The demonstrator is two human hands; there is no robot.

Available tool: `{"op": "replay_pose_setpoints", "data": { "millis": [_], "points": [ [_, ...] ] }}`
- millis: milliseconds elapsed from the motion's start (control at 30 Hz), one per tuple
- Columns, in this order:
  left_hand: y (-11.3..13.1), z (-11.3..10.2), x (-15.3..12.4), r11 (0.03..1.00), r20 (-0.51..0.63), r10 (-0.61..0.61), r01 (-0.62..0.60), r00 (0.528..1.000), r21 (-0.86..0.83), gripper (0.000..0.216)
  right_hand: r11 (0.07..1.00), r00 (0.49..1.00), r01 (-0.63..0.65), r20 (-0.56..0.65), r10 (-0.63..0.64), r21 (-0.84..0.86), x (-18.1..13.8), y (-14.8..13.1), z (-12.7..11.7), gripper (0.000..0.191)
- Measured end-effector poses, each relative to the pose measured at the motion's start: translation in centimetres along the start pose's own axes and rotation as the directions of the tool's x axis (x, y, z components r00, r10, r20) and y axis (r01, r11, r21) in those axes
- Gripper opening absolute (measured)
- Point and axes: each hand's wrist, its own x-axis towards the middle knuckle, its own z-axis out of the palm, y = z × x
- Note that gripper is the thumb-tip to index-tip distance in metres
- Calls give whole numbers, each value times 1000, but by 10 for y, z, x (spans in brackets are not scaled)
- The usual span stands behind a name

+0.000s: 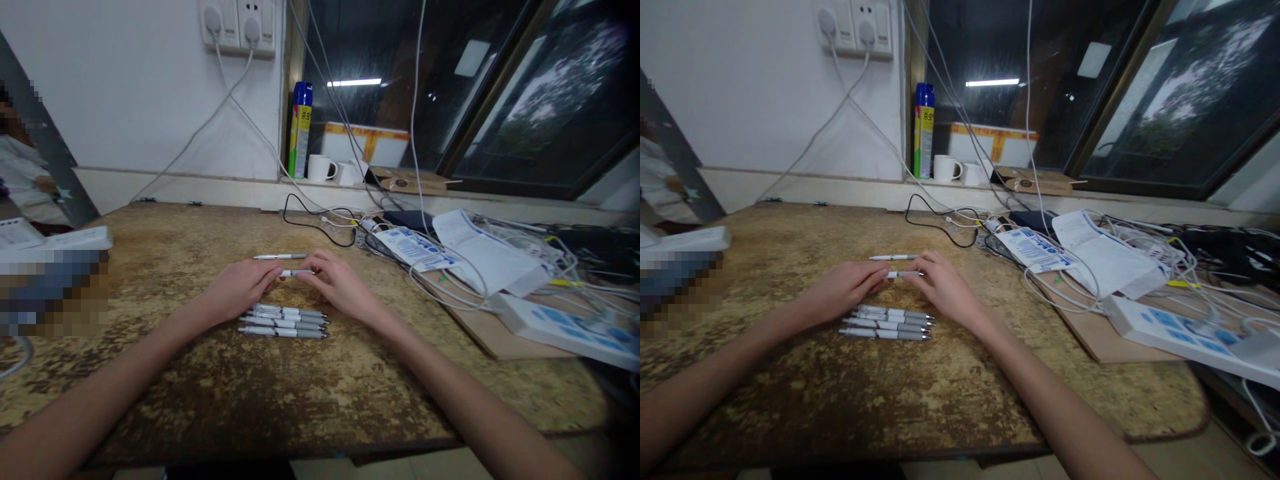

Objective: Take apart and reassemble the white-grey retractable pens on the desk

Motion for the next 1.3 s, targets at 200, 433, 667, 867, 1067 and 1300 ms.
{"op": "replay_pose_setpoints", "data": {
  "millis": [200, 433, 667, 867, 1067, 1300],
  "points": [
    [-2, -3, 0, 1000, 25, -26, 26, 999, 12, 41, 1000, 1000, -25, -15, 24, -5, -1, 7, -7, 10],
    [1, -1, 0, 998, 39, 58, -58, 998, -4, 38, 989, 996, -78, 61, 71, 129, 0, -8, -2, 23],
    [-2, -3, -1, 999, 22, 36, -36, 999, -4, 38, 972, 994, -108, 35, 103, 207, 0, -5, -2, 13],
    [-1, -1, 0, 999, 17, 44, -43, 999, -23, 39, 949, 993, -112, 9, 115, 294, 0, -9, 1, 18],
    [0, -2, -2, 1000, 20, 28, -28, 999, 0, 36, 956, 996, -68, -27, 79, 284, -1, -9, 4, 15],
    [0, 0, -1, 997, 42, 67, -65, 997, -43, 36, 954, 996, -93, 14, 93, 284, 0, -13, 4, 11]
  ]
}}
